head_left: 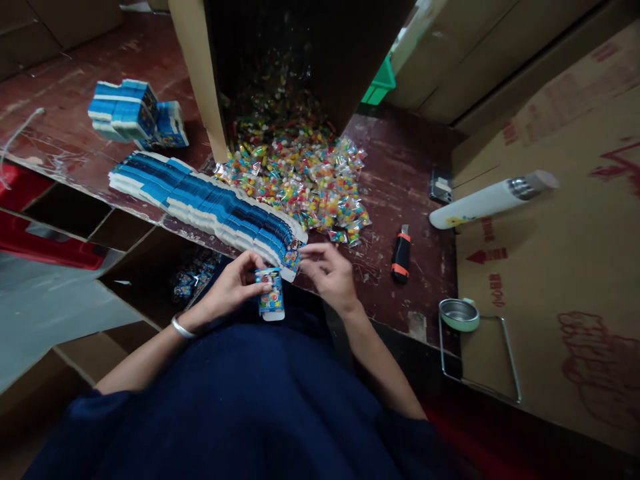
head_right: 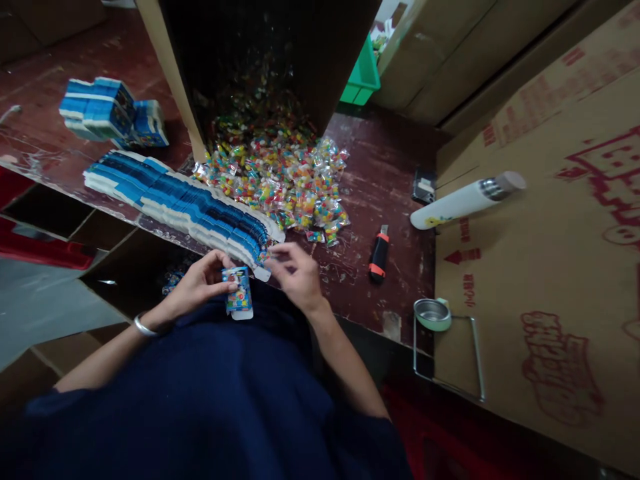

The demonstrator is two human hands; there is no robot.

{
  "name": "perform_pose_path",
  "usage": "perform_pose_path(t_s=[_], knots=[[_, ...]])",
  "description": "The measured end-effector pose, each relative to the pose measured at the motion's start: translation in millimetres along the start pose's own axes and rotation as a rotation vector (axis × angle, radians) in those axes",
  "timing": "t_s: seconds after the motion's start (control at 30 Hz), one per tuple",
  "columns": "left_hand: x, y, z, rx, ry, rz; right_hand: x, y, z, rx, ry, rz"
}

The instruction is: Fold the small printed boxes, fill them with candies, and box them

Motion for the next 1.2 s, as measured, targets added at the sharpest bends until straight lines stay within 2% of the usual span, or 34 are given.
perform_pose_path(t_s=[0.07,0.1,0.17,0.23,0.3,0.37,0.4,0.47,0.57,0.67,0.77,0.87,1.0,1.1,1.2], knots=[[-3,-18.3,-2,0.113,-0.048,0.077,13,-29,-25,-0.209,0.051,-0.244],[-5,-28.9,-5,0.191,-0.064,0.121,20,-40,-36,-0.363,0.045,-0.280],[-10,-48.1,-14,0.334,-0.111,0.256,34,-55,-57,-0.583,0.012,-0.240],[-14,-59.4,-24,0.430,-0.161,0.457,44,-61,-72,-0.710,-0.038,-0.192],[-17,-61.7,-33,0.482,-0.187,0.636,51,-60,-79,-0.775,-0.077,-0.189],[-17,-58.3,-37,0.487,-0.207,0.689,54,-57,-80,-0.805,-0.090,-0.208],[-15,-55.4,-37,0.472,-0.217,0.658,54,-55,-78,-0.800,-0.085,-0.231],[-9,-48.6,-31,0.415,-0.210,0.512,50,-55,-71,-0.718,-0.044,-0.328],[3,-33.1,-17,0.299,-0.119,0.287,37,-57,-49,-0.345,0.063,-0.471],[14,-9.5,-3,0.264,-0.032,0.215,20,-48,-17,0.051,0.096,-0.406],[22,13.8,2,0.299,0.035,0.211,8,-32,15,0.204,0.095,-0.293],[25,26.6,-1,0.295,0.096,0.187,3,-17,31,0.186,0.100,-0.188],[23,26.5,-6,0.272,0.171,0.113,5,-11,42,-0.072,-0.067,-0.070],[21,22.4,-7,0.344,0.247,0.063,7,-15,48,-0.265,-0.200,-0.040],[20,19.4,-7,0.500,0.358,-0.002,8,-19,55,-0.403,-0.301,-0.068]])
Point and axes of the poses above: each hand's wrist, its own x-axis towards the middle knuckle, its own y-axis out of the palm, z = x × y, the point moved 3 cm from there along x, towards the middle knuckle, and after that the axes turned 10 degrees about y, right-handed, at the moved point
